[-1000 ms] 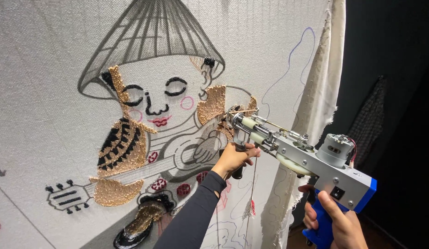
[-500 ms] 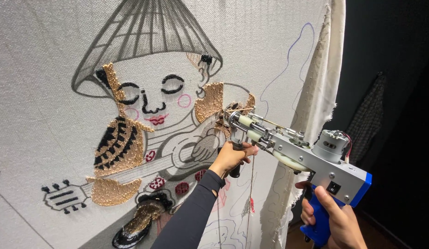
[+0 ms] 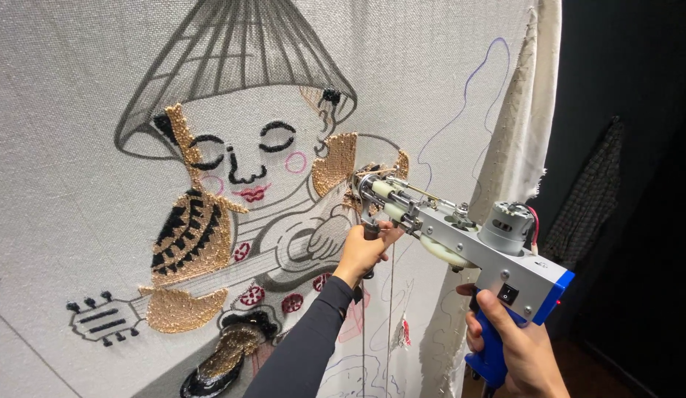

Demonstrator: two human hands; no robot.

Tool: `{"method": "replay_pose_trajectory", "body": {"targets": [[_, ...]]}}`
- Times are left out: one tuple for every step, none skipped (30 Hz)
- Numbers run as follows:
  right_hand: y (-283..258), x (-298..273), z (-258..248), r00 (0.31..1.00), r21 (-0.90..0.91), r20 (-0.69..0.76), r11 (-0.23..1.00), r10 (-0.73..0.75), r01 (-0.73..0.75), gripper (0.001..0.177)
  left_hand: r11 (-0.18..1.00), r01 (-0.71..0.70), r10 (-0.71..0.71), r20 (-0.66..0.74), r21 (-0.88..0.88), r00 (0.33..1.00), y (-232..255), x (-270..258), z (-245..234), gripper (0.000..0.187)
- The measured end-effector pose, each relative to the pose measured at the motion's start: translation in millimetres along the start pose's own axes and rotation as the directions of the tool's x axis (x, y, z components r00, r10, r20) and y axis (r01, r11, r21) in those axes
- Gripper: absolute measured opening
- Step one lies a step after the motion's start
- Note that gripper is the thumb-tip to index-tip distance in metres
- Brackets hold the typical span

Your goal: The person uses a tufting gun to fill in a rug design on a canvas stretched across a frame.

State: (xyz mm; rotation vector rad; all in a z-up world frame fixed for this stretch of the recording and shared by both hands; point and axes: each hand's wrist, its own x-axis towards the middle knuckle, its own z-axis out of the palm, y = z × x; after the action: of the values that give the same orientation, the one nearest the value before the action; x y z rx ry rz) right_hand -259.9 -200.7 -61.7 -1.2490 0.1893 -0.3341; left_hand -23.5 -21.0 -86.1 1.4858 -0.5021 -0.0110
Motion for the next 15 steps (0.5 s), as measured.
{"method": "replay_pose_trajectory", "body": {"targets": [[1, 2, 1, 1.000, -0.007, 0.012, 1.000, -0.014, 0.014, 0.049, 1.000, -0.008, 0.009, -0.037, 0.026, 0.999, 1, -2, 0, 0.047], [1, 4, 2, 0.999, -0.013, 0.025, 1.000, -0.028, 0.029, 0.049, 0.999, -0.015, 0.019, -0.075, 0.052, 0.997, 3, -3, -1, 0.048], [0, 5, 6, 0.999, -0.013, 0.026, 1.000, -0.027, 0.027, 0.049, 0.999, -0.014, 0.018, -0.075, 0.053, 0.997, 5, -2, -1, 0.048], [-1, 6, 9, 0.999, -0.026, 0.027, 0.999, -0.046, 0.046, 0.048, 0.997, -0.017, 0.025, -0.103, 0.078, 0.994, 7, -2, -2, 0.047], [-1, 6, 13, 0.998, -0.038, 0.028, 0.997, -0.065, 0.066, 0.048, 0.994, -0.020, 0.034, -0.130, 0.104, 0.991, 9, -3, -2, 0.045], [-1, 7, 15, 0.998, -0.037, 0.028, 0.997, -0.063, 0.064, 0.048, 0.994, -0.019, 0.032, -0.130, 0.105, 0.991, 8, 0, -4, 0.045], [-2, 8, 18, 0.999, -0.065, -0.006, 0.997, -0.034, 0.033, 0.046, 0.993, -0.021, 0.038, -0.145, 0.113, 0.989, 7, 1, -5, 0.043], [-3, 9, 20, 0.999, -0.092, -0.040, 0.996, -0.005, 0.001, 0.045, 0.992, -0.024, 0.043, -0.160, 0.122, 0.986, 7, 3, -7, 0.042], [-3, 9, 20, 0.999, -0.090, -0.041, 0.996, -0.005, 0.001, 0.045, 0.992, -0.023, 0.043, -0.159, 0.123, 0.986, 6, 4, -8, 0.042], [-2, 10, 21, 1.000, -0.080, -0.029, 0.997, -0.004, 0.001, 0.043, 0.991, -0.035, 0.057, -0.164, 0.133, 0.985, 5, 5, -8, 0.041], [-3, 11, 21, 1.000, -0.072, -0.015, 0.997, -0.003, 0.002, 0.041, 0.989, -0.047, 0.071, -0.172, 0.140, 0.983, 6, 6, -9, 0.040], [-3, 12, 21, 1.000, -0.073, -0.016, 0.997, -0.004, 0.003, 0.041, 0.989, -0.047, 0.071, -0.171, 0.139, 0.983, 2, 9, -9, 0.040], [-1, 13, 22, 1.000, -0.077, -0.018, 0.997, 0.000, -0.001, 0.039, 0.986, -0.070, 0.097, -0.172, 0.154, 0.980, -3, 13, -11, 0.039], [1, 14, 23, 1.000, -0.080, -0.020, 0.997, 0.003, -0.005, 0.038, 0.981, -0.093, 0.123, -0.172, 0.169, 0.977, -8, 16, -14, 0.038], [1, 15, 24, 1.000, -0.082, -0.020, 0.997, 0.003, -0.005, 0.038, 0.981, -0.093, 0.122, -0.173, 0.168, 0.977, -9, 18, -14, 0.038]]}}
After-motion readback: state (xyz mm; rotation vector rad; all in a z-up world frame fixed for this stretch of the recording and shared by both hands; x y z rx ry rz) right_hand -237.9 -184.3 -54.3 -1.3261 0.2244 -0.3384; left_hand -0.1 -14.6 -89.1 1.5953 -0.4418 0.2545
